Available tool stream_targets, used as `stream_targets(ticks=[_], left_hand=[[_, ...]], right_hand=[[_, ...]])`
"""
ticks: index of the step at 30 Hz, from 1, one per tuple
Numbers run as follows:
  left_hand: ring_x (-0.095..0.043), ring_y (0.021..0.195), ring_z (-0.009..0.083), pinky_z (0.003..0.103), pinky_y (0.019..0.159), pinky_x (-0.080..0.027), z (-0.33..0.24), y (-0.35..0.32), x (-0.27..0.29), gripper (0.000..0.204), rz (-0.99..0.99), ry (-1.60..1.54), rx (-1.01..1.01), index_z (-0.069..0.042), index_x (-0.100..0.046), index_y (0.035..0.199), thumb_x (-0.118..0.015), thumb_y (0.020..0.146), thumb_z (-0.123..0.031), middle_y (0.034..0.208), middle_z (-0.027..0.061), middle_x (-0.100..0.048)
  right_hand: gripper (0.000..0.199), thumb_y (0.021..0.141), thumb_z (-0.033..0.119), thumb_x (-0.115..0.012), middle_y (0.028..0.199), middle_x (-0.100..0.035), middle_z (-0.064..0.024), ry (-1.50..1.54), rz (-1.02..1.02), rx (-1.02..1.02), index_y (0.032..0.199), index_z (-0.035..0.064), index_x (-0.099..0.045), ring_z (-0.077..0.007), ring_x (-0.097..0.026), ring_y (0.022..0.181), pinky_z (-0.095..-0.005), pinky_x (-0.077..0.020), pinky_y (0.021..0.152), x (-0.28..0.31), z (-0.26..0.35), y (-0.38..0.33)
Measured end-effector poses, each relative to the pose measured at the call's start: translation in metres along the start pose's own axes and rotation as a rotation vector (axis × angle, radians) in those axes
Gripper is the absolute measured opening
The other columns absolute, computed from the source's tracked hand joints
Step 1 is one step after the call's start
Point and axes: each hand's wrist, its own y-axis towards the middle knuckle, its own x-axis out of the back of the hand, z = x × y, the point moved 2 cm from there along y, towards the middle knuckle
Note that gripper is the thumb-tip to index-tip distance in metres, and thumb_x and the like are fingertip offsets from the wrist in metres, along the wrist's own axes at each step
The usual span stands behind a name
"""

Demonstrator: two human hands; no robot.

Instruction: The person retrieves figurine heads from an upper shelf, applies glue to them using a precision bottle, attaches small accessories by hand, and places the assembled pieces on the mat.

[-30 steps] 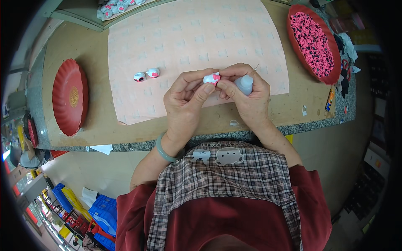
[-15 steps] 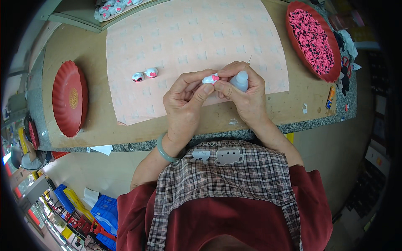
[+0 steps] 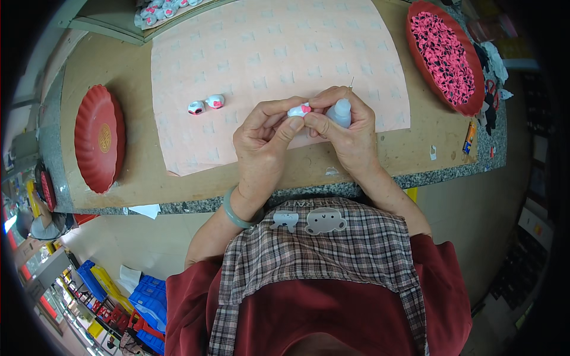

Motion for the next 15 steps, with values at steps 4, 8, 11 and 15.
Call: stream_targets(ticks=[4,8,11,15], left_hand=[[-0.061,0.096,0.0161,0.025,0.084,-0.05,0.002,0.001,0.0,0.022,0.004,-0.005,0.005,0.006,-0.055,0.107,-0.056,0.086,0.006,0.104,0.0146,-0.063],[-0.061,0.096,0.0169,0.026,0.085,-0.049,-0.001,0.003,0.0,0.021,0.014,-0.014,-0.001,0.006,-0.055,0.107,-0.056,0.086,0.006,0.105,0.0151,-0.063],[-0.061,0.095,0.0175,0.028,0.084,-0.049,-0.001,0.004,0.002,0.023,0.011,-0.087,0.031,0.006,-0.056,0.107,-0.059,0.085,0.001,0.105,0.0154,-0.063],[-0.062,0.095,0.0187,0.029,0.085,-0.051,0.002,0.005,0.004,0.023,0.06,-0.133,0.077,0.006,-0.057,0.108,-0.056,0.086,0.003,0.104,0.0157,-0.063]], right_hand=[[0.013,0.078,-0.004,-0.066,0.079,-0.06,-0.0053,0.017,-0.031,-0.001,0.087,0.0005,-0.057,-0.0078,-0.055,0.065,-0.0202,-0.0462,0.056,0.001,-0.001,0.002],[0.011,0.078,-0.003,-0.067,0.077,-0.062,-0.0047,0.017,-0.028,-0.013,0.084,0.0004,-0.059,-0.0069,-0.056,0.064,-0.0196,-0.0461,0.055,0.0,0.007,0.004],[0.009,0.079,-0.002,-0.066,0.078,-0.062,-0.0048,-0.002,-0.007,-0.02,0.084,0.0004,-0.059,-0.007,-0.056,0.064,-0.0194,-0.046,0.055,0.002,0.01,0.005],[0.008,0.08,-0.001,-0.066,0.078,-0.063,-0.005,-0.012,0.021,-0.01,0.085,0.0004,-0.061,-0.0073,-0.056,0.064,-0.0194,-0.0462,0.056,0.006,0.012,0.006]])
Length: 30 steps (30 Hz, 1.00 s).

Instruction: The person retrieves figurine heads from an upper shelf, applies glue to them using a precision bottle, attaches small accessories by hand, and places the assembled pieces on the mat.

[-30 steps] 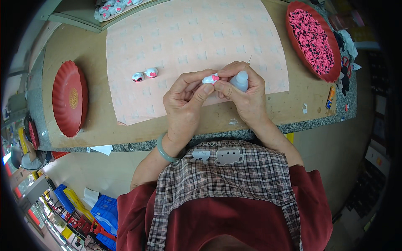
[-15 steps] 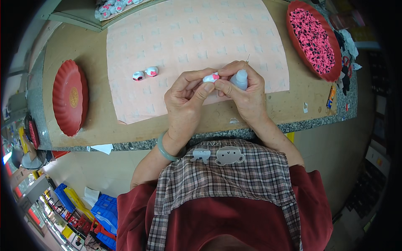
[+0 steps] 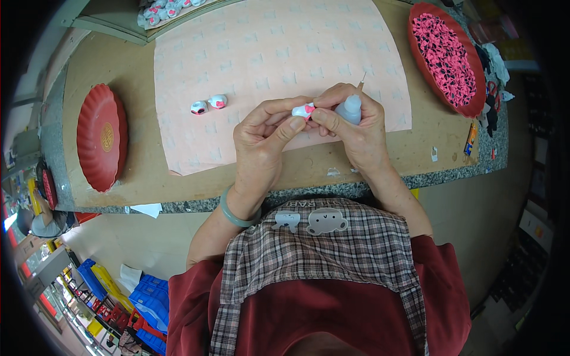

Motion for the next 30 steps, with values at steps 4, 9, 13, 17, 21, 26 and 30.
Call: stream_targets(ticks=[4,9,13,17,21,26,30], left_hand=[[-0.062,0.094,0.0188,0.029,0.084,-0.052,-0.005,0.001,0.0,0.025,-0.007,-0.048,0.043,0.007,-0.056,0.111,-0.057,0.086,0.003,0.103,0.0159,-0.063],[-0.063,0.093,0.019,0.03,0.083,-0.053,-0.006,-0.001,0.002,0.029,0.06,-0.086,0.022,0.007,-0.054,0.115,-0.055,0.086,0.004,0.105,0.0166,-0.062],[-0.062,0.095,0.0196,0.03,0.082,-0.053,-0.011,-0.004,-0.005,0.029,0.08,0.041,-0.057,0.007,-0.052,0.115,-0.054,0.086,0.006,0.109,0.017,-0.06],[-0.06,0.098,0.0201,0.03,0.085,-0.053,-0.012,-0.005,-0.01,0.029,0.067,0.108,-0.142,0.006,-0.05,0.113,-0.053,0.085,0.01,0.111,0.0172,-0.058],[-0.059,0.1,0.0197,0.03,0.087,-0.052,-0.011,-0.004,-0.008,0.026,0.092,0.058,-0.16,0.005,-0.05,0.108,-0.054,0.083,0.011,0.111,0.0171,-0.058],[-0.059,0.101,0.0196,0.031,0.088,-0.052,-0.008,-0.005,-0.004,0.024,0.099,0.016,-0.133,0.005,-0.051,0.107,-0.054,0.083,0.011,0.111,0.0175,-0.058],[-0.059,0.099,0.0192,0.031,0.087,-0.051,-0.006,-0.003,-0.001,0.024,0.079,-0.006,-0.091,0.005,-0.052,0.107,-0.055,0.084,0.009,0.111,0.0175,-0.058]], right_hand=[[0.007,0.081,-0.001,-0.065,0.079,-0.063,-0.0053,0.028,-0.003,0.02,0.087,0.0002,-0.061,-0.0076,-0.057,0.065,-0.0197,-0.0467,0.056,0.001,0.002,-0.001],[0.007,0.082,-0.001,-0.064,0.082,-0.062,-0.0059,0.025,-0.005,0.062,0.088,-0.0002,-0.061,-0.0083,-0.057,0.067,-0.0205,-0.0475,0.057,0.001,0.004,0.0],[0.008,0.081,-0.002,-0.064,0.082,-0.061,-0.0061,0.01,0.001,0.127,0.088,0.0,-0.061,-0.0088,-0.058,0.069,-0.0205,-0.0474,0.058,-0.001,0.004,-0.001],[0.011,0.078,-0.003,-0.066,0.081,-0.061,-0.0062,-0.073,0.002,0.176,0.087,0.0007,-0.062,-0.0101,-0.058,0.07,-0.0213,-0.0472,0.06,-0.004,0.007,-0.003],[0.013,0.077,-0.006,-0.066,0.084,-0.059,-0.0077,-0.241,0.02,0.317,0.087,0.0003,-0.061,-0.0109,-0.056,0.072,-0.0211,-0.0463,0.061,-0.004,0.008,-0.003],[0.015,0.075,-0.008,-0.067,0.085,-0.058,-0.0086,-0.313,-0.009,0.389,0.086,0.0002,-0.06,-0.0112,-0.055,0.075,-0.0207,-0.0451,0.063,-0.006,0.001,-0.005],[0.013,0.079,-0.005,-0.064,0.086,-0.058,-0.0079,-0.347,0.017,0.458,0.089,-0.0005,-0.06,-0.0107,-0.055,0.071,-0.0205,-0.0442,0.06,-0.008,-0.002,-0.003]])
